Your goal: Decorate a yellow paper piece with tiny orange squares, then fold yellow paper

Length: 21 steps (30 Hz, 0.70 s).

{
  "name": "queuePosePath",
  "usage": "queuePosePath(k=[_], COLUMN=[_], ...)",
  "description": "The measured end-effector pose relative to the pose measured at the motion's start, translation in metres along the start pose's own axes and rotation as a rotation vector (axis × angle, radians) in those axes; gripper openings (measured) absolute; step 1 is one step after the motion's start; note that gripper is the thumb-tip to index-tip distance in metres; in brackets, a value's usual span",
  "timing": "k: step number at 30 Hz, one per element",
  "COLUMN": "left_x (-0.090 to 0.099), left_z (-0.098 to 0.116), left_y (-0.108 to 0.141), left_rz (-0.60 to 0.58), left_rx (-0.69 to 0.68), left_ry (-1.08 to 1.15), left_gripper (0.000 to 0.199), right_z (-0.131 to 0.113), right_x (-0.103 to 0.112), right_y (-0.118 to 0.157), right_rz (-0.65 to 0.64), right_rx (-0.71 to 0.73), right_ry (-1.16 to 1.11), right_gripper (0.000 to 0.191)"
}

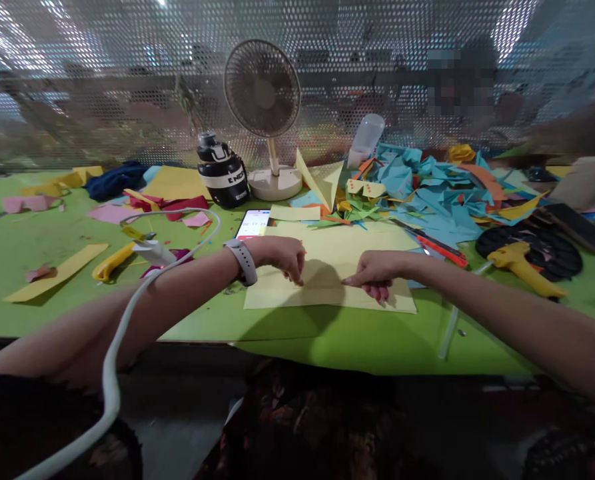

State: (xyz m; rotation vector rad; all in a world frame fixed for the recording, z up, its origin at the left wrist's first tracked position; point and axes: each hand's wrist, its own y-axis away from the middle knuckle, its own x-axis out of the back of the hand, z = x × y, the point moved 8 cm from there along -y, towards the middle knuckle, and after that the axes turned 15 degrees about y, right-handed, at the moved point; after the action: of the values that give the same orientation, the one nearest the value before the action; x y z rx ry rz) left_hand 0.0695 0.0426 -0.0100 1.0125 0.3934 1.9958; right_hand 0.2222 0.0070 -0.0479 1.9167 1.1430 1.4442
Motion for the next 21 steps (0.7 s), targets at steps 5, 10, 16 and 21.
queuePosePath(k=[5,10,16,21], left_x=[-0.016,-0.024,-0.026,-0.028], left_z=[0.004,0.007,0.015,0.017], left_y=[0.000,-0.001,-0.008,-0.011], left_rz=[-0.050,-0.046,-0.001,-0.020], left_rx=[0.048,0.083,0.137,0.077], left_ry=[0.000,0.015,-0.018,0.009], left_gripper=[0.007,0.029,0.051,0.053], right_z=[-0.001,-0.002,-0.005,-0.001], right_x=[0.000,-0.001,0.000,-0.001], right_y=[0.001,0.002,0.006,0.000], right_rz=[-0.009,-0.011,-0.012,-0.018], right_rx=[0.000,0.000,0.007,0.028], right_ry=[-0.001,-0.007,-0.015,-0.017], right_gripper=[0.054,0.051,0.047,0.049])
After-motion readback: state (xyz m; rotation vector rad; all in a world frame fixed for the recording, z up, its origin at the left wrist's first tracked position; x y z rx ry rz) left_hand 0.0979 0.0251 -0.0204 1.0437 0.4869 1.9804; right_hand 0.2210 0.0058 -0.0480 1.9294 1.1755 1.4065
